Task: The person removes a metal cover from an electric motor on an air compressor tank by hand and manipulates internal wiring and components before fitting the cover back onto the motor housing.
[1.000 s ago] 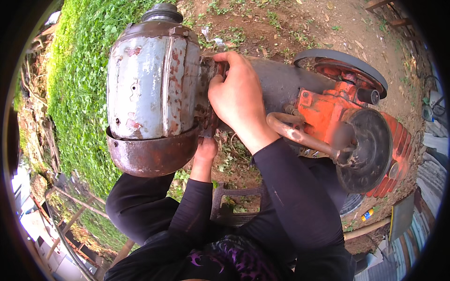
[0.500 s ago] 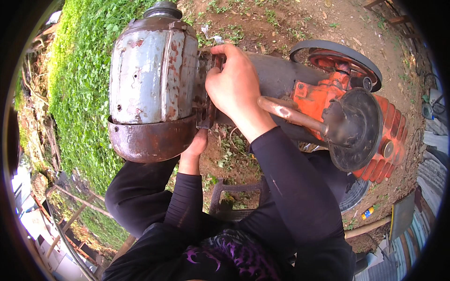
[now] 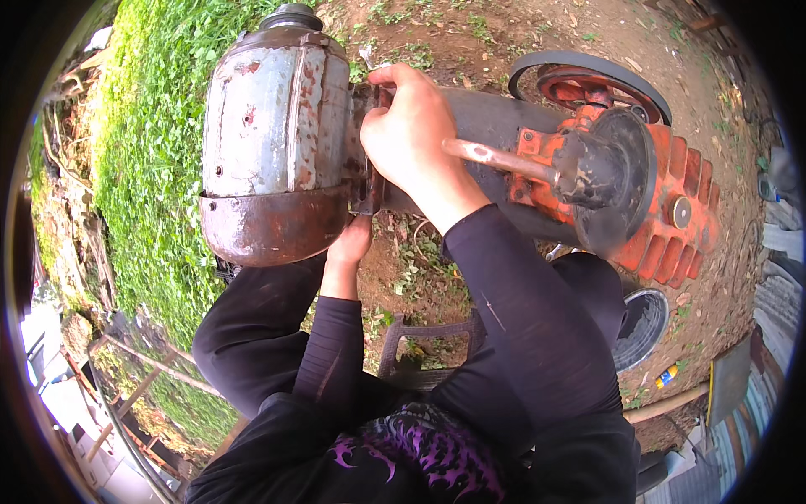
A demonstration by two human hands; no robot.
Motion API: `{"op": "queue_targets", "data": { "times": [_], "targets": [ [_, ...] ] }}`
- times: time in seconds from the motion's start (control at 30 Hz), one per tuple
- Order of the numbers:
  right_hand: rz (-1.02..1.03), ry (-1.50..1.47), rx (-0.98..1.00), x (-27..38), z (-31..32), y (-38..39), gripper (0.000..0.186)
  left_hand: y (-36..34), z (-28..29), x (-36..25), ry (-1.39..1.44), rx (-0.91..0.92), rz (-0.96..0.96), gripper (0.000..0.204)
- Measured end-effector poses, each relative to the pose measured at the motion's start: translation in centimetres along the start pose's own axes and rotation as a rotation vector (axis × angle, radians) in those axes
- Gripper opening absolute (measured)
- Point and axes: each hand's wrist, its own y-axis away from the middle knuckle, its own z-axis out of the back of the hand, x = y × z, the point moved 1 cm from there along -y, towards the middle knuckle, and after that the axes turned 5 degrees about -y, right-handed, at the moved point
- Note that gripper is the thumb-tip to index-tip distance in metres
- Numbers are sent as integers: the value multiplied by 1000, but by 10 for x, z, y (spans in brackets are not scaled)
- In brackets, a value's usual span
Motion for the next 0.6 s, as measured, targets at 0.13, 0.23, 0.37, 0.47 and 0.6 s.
{"op": "queue_targets", "data": {
  "times": [0.13,0.23,0.37,0.47,0.6],
  "targets": [
    [15,-5,1,-2,2,1,32,-17,15,-27,184,-39,196,43],
    [16,-2,-7,0,4,1,31,-18,6,-24,234,-95,143,43],
    [17,4,-24,2,4,1,29,-13,2,-23,284,-39,180,43],
    [39,80,-44,-2,3,-1,31,1,-12,-6,73,-35,89,42],
    [67,61,-70,-1,3,-1,28,-3,-14,-10,11,-35,134,42]
  ]
}}
